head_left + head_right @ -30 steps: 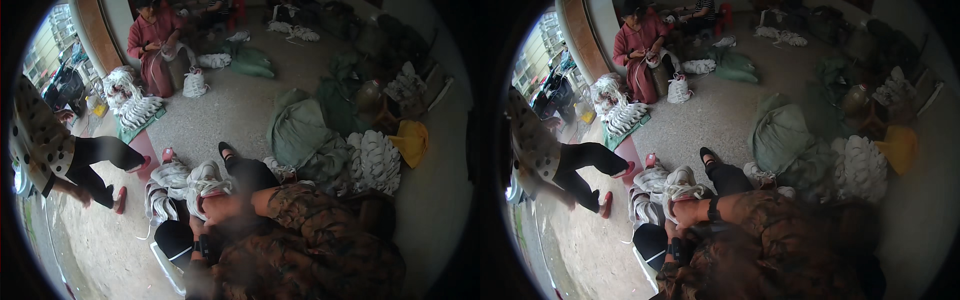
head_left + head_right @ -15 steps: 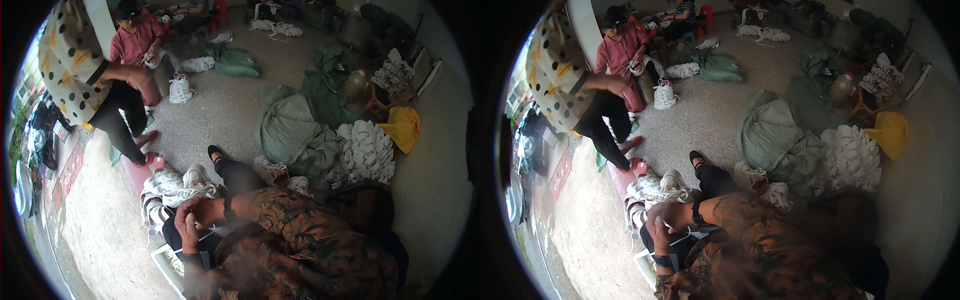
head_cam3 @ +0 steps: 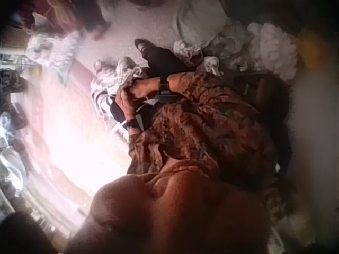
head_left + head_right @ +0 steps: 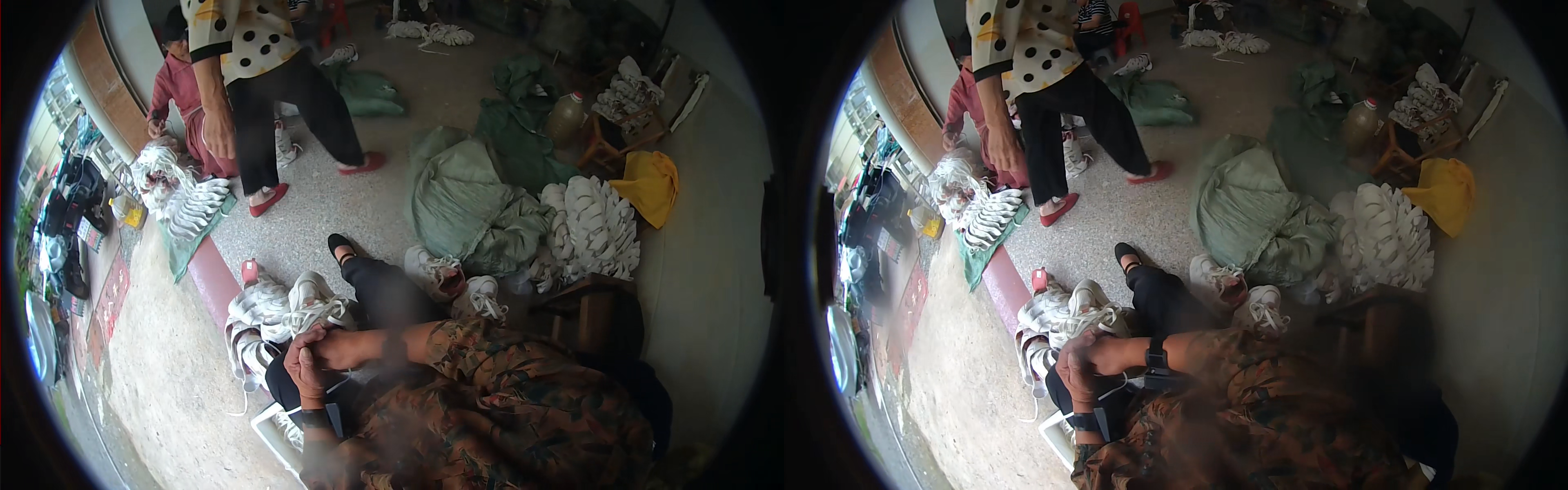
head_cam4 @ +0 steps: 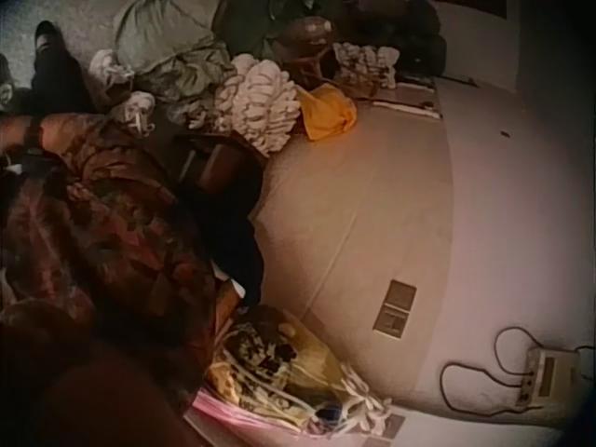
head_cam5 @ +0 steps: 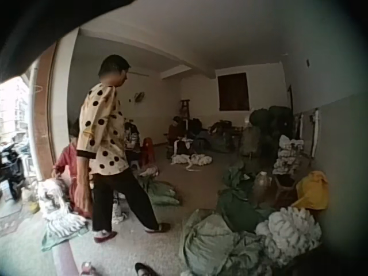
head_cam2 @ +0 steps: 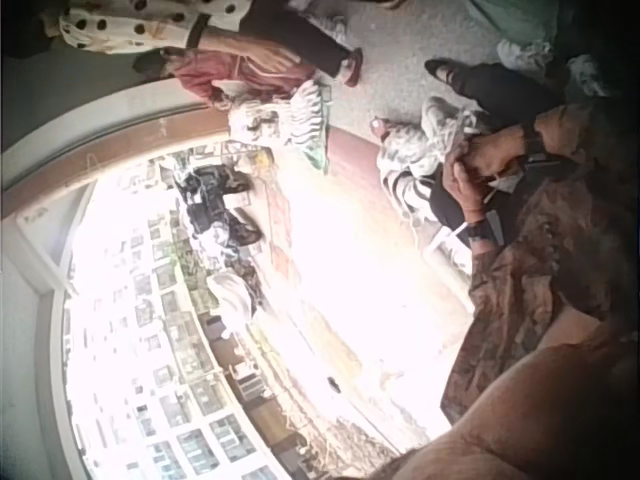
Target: The person sits on the ground and threads a white lace through the eyelets of a white sneaker, pulling it tight and adjusting the fit. The person then picks up a second shoe and begins threading the lace through its eyelets as well.
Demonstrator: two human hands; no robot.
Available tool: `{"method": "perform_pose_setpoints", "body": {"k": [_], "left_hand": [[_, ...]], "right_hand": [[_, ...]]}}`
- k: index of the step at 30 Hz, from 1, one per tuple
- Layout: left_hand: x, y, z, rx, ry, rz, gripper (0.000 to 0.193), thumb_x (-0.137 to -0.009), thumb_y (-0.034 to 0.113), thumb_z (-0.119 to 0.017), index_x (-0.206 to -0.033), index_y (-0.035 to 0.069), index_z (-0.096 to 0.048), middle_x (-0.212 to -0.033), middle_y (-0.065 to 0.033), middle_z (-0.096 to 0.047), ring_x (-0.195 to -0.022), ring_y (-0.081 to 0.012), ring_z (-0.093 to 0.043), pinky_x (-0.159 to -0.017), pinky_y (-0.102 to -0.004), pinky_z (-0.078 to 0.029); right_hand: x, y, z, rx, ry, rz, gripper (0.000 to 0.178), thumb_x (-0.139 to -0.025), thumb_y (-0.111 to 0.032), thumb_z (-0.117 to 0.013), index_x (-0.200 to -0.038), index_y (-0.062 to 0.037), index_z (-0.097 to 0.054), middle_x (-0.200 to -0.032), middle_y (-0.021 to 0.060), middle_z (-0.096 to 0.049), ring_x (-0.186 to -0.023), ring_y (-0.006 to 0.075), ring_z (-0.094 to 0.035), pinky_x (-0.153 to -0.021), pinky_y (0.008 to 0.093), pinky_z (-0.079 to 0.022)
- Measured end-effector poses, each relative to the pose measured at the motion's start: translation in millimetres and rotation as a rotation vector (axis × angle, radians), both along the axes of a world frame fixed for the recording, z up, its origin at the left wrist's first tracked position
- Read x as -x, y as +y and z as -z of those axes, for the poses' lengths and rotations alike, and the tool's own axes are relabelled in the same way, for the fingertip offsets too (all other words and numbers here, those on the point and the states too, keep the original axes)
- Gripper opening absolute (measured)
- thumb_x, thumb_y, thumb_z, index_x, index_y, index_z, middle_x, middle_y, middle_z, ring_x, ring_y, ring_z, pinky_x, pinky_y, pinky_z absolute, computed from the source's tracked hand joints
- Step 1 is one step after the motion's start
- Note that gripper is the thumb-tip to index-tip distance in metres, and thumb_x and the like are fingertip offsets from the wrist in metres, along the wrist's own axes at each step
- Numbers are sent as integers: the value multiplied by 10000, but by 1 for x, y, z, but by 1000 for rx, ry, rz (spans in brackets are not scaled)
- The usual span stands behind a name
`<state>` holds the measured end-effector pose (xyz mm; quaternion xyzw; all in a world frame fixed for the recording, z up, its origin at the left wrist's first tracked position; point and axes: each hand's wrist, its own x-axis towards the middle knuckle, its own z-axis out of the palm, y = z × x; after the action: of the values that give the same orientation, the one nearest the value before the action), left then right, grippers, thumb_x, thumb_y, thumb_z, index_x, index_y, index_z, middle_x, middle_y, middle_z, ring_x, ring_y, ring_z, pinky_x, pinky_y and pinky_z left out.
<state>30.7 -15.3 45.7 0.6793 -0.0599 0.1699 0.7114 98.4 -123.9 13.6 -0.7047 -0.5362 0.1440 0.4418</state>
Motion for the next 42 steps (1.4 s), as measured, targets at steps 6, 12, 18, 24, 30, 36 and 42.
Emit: {"method": "perform_pose_setpoints", "body": {"k": [6, 12, 18, 24, 30, 36, 42], "left_hand": [[3, 7, 13, 180, 58, -16, 563, -911, 492, -498, -988, -59, -588, -993, -152, -630, -982, -268, -595, -944, -383, -418], [6, 12, -2, -280, 201, -212, 504, -971, 400, -365, -950, -38, -614, -865, -86, -631, -793, -150, -580, -739, -281, -454], [13, 16, -1, -21, 324, 80, 314, -885, 316, -602, -894, 4, -632, -790, -31, -629, -794, -119, -573, -893, -303, -363], [1, 10, -10, -428, 160, 57, 160, -821, 139, -674, -926, 19, -657, -738, -69, -667, -752, -199, -647, -1067, -403, -265], [-11, 1, -7, -206, 273, -18, 148, -865, 160, -642, -864, 15, -666, -584, 11, -569, -551, -89, -532, -845, -284, -427], [-11, 0, -4, -244, 305, -48, 201, -901, 208, -608, -859, 16, -652, -592, 30, -528, -558, -54, -464, -666, -237, -377], [-10, 4, 8, -303, 360, -103, 231, -880, 266, -616, -837, 44, -665, -536, 17, -552, -517, -85, -519, -960, -361, -359]], "right_hand": [[22, -8, -21, 107, -368, 223, 92, -666, -109, -580, -654, -35, -633, -635, 151, -600, -658, 336, -618, -652, 439, -480], [-2, -28, -102, -30, 317, 342, 267, -773, -252, -593, -685, -3, -623, -664, 210, -599, -660, 354, -623, -604, 431, -484], [-49, -37, -108, -14, 342, 27, 340, -887, -232, -607, -632, -18, -535, -559, 11, -504, -533, 81, -454, -525, 245, -381], [-108, -132, -108, -73, 399, 256, 391, -910, -298, -586, -615, -54, -512, -508, -20, -461, -470, 45, -407, -469, 228, -338], [-94, -275, 56, 496, 308, 652, 233, -778, -200, -657, -664, -9, -587, -593, 121, -581, -548, 214, -573, -535, 358, -432], [-51, -293, 180, 891, -79, 663, 138, -781, -74, -543, -876, -21, -629, -903, 196, -640, -901, 337, -616, -774, 457, -480], [-88, -299, 230, 992, 221, 522, 392, -775, -125, -558, -1154, -22, -556, -1201, 219, -540, -1078, 387, -535, -905, 406, -437]]}}
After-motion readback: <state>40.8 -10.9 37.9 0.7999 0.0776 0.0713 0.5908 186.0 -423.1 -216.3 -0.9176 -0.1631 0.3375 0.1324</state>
